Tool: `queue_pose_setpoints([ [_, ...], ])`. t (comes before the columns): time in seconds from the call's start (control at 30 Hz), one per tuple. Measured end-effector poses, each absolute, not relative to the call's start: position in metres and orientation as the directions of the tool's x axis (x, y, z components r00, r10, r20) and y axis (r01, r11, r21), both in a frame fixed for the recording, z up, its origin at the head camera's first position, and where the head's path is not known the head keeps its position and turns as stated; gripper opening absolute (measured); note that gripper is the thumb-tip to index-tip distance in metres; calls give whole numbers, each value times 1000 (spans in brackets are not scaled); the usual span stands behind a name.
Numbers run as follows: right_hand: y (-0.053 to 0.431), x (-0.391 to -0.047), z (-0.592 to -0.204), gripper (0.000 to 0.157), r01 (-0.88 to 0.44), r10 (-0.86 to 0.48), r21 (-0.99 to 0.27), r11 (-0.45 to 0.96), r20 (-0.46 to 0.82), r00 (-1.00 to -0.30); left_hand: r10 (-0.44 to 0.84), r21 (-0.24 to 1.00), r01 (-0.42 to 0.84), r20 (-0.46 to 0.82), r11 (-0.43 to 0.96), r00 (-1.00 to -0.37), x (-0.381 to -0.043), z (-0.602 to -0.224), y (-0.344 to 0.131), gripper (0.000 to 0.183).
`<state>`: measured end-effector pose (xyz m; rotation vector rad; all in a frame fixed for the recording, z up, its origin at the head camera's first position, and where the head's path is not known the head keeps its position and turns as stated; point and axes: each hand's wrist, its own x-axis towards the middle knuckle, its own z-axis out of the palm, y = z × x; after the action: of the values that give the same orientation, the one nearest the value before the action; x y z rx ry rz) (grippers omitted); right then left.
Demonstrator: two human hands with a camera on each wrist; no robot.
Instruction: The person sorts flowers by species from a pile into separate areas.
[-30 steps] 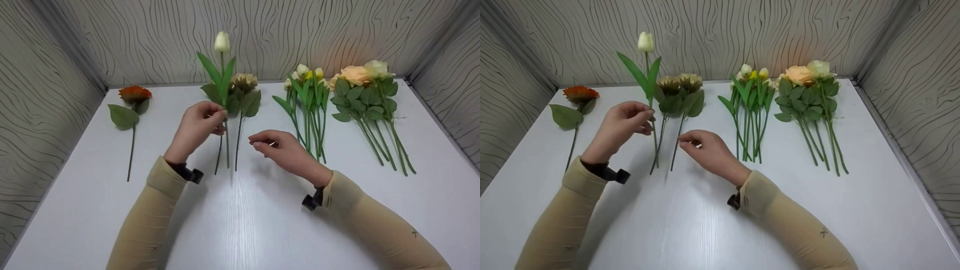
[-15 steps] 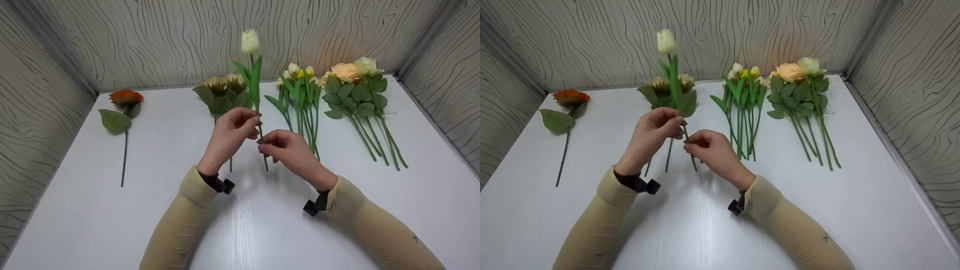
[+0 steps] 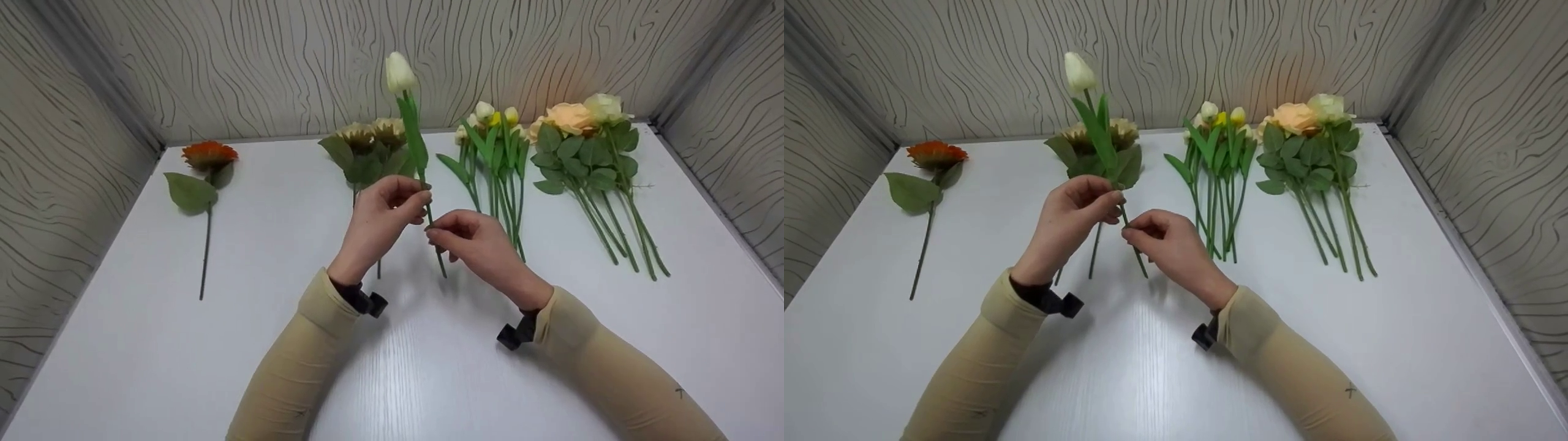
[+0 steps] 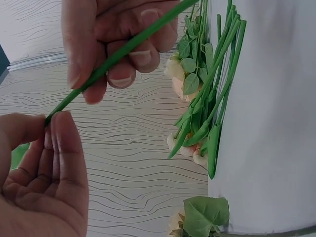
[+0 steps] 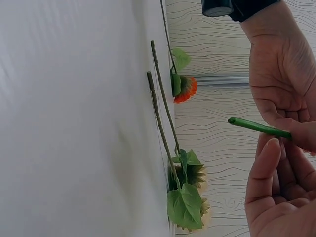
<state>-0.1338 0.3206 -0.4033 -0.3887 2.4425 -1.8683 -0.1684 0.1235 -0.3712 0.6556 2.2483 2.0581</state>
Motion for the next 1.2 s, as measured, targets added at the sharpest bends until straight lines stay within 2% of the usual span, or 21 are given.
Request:
queue_pose_setpoints([
  [0.07,323,-136,-403,19,-185,-216,-950,252,131,-968,321,947,313,275,73,-906,-168,-372,125,21],
  [0.2,340,-146,-401,23,-186,-152,-937,296,146,-978,355,851,454,353,263,-866,-166,-376,131,36],
  [0.3,362,-157,-400,31,-134,-61,-930,342,120,-991,439,660,615,442,432,-783,-162,-379,138,47],
  [0.4,387,-170,-400,37,-50,25,-929,368,64,-998,567,418,749,489,515,-663,-156,-384,145,54],
  [0.5,411,-182,-402,40,29,80,-927,374,1,-997,688,203,815,450,543,-570,-149,-389,153,61],
  [0.6,427,-188,-407,41,77,96,-924,375,-43,-994,764,87,838,368,539,-530,-144,-394,160,65],
  [0.73,437,-190,-416,44,112,85,-911,396,-85,-993,796,41,845,315,533,-517,-141,-398,165,66],
  [1.0,441,-194,-425,41,142,79,-864,483,-119,-990,802,67,847,292,527,-522,-143,-401,164,67],
  [1.2,441,-196,-424,45,143,68,-861,487,-127,-990,806,81,848,274,523,-524,-145,-400,163,66],
])
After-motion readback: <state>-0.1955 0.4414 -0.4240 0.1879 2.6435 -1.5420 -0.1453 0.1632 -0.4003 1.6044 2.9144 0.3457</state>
